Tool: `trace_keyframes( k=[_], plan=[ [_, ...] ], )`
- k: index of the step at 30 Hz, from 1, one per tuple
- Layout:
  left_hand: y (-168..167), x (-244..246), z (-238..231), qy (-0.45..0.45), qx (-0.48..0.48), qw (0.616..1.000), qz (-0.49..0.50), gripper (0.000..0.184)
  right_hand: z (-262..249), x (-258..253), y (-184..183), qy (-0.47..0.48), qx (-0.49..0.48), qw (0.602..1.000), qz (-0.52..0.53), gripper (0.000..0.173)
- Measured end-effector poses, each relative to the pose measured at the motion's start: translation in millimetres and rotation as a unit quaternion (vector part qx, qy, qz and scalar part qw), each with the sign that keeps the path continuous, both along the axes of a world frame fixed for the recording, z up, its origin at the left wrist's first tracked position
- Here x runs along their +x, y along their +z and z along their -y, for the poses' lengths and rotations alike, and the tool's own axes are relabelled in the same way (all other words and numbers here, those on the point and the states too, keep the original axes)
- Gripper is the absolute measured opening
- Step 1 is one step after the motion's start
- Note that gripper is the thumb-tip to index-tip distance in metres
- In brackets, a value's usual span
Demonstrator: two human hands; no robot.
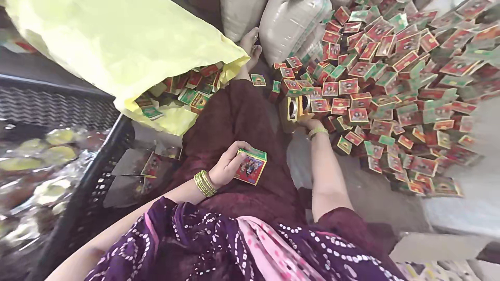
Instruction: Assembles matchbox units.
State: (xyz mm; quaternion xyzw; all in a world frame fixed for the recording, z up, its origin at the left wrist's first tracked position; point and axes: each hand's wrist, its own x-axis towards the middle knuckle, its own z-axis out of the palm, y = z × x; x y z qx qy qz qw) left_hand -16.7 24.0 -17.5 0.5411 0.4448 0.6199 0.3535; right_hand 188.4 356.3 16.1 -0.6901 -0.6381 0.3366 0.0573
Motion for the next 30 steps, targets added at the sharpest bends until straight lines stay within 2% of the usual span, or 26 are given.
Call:
trace_keyframes(
  k=[4,7,9,11,13,15,17,19,22,25,28,30],
  plan=[
    [0.8,1.9,1.2,-0.001,0.006,1.000,0.001,0.035,6.7,7.3,-27.4,-0.006,0.003,0.999,-0.050,0.050],
    [0.0,1.8,3.3,0.001,0.015,1.000,0.000,0.035,1.1,6.8,-45.7,-0.003,0.028,0.998,-0.051,0.048],
    [0.6,2.3,4.0,0.010,0.017,1.000,-0.003,0.035,9.8,2.9,-37.5,0.019,0.067,0.998,0.009,0.042],
    [2.4,3.2,5.3,0.022,0.008,1.000,-0.009,0.034,19.9,-1.3,-27.3,0.049,0.092,0.988,0.114,0.040],
    [2.6,3.6,5.3,0.036,0.009,0.999,-0.006,0.032,21.2,-1.1,-27.5,0.072,0.091,0.986,0.121,0.038],
    [1.0,3.8,2.9,0.053,0.021,0.998,0.005,0.032,25.8,-4.1,-20.5,0.097,0.068,0.993,0.004,0.033],
    [-0.1,4.3,2.6,0.076,0.017,0.997,0.002,0.032,55.8,-13.5,-3.0,0.113,0.039,0.976,-0.184,0.029],
    [-0.8,4.9,2.5,0.095,-0.005,0.995,-0.007,0.032,103.3,-25.5,23.2,0.117,0.005,0.931,-0.345,0.028],
    [0.1,5.8,2.3,0.101,-0.023,0.995,-0.014,0.033,177.0,-36.8,60.0,0.140,-0.059,0.856,-0.494,0.026],
    [2.3,6.7,4.7,0.109,-0.024,0.993,-0.032,0.040,225.6,-44.0,71.0,0.171,-0.090,0.833,-0.519,0.020],
    [0.3,6.4,8.0,0.102,-0.016,0.994,-0.030,0.050,244.4,-50.3,66.7,0.153,-0.135,0.854,-0.479,0.027],
    [0.8,7.1,9.7,0.094,-0.034,0.995,-0.018,0.049,246.5,-54.1,59.8,0.129,-0.154,0.865,-0.459,0.035]
  ],
)
